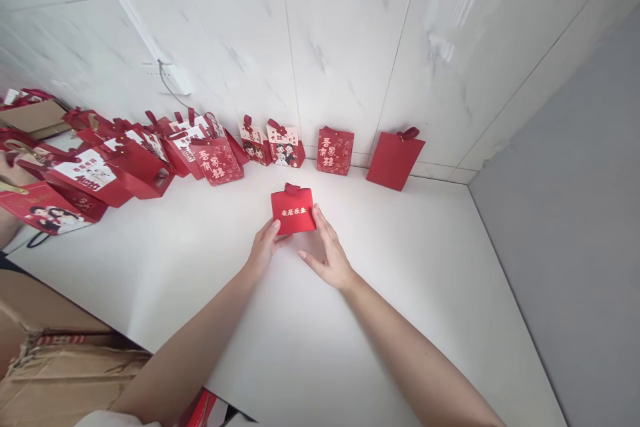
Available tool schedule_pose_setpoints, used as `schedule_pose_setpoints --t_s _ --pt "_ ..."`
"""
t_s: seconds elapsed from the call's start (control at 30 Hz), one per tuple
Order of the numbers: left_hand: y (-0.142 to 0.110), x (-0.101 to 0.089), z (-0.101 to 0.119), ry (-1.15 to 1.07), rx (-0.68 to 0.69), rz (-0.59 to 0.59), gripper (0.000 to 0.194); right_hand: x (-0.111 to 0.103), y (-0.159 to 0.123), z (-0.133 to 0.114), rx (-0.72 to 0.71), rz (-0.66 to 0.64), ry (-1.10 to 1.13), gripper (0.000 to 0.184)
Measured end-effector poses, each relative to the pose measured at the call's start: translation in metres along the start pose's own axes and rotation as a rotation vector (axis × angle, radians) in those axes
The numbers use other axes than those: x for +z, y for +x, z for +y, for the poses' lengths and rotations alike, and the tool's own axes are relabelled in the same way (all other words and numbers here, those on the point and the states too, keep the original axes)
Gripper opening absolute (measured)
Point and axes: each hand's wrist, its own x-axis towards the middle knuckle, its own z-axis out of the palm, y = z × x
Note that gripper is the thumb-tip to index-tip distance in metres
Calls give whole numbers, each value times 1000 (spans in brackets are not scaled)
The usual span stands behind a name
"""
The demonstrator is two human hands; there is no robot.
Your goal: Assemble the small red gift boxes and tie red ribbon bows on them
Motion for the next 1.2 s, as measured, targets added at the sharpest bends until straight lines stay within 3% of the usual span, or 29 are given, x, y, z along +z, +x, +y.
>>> schedule_pose_setpoints --t_s 0.17,0.37,0.8,1.03,1.2 --pt "4 -4 -1 3 -86 -133 58 2 5 6 169 33 247 77" --pt "5 -4 5 80 -91 -186 59 -6 11 4 210 8 364 69" --pt "3 -3 6 89 -98 -155 56 -6 10 4 224 29 346 75" --pt "10 -8 0 21 -202 -76 64 -8 8 11 233 -3 375 67" --pt "11 -10 -3 2 -195 -73 66 -9 7 16 235 -11 356 63"
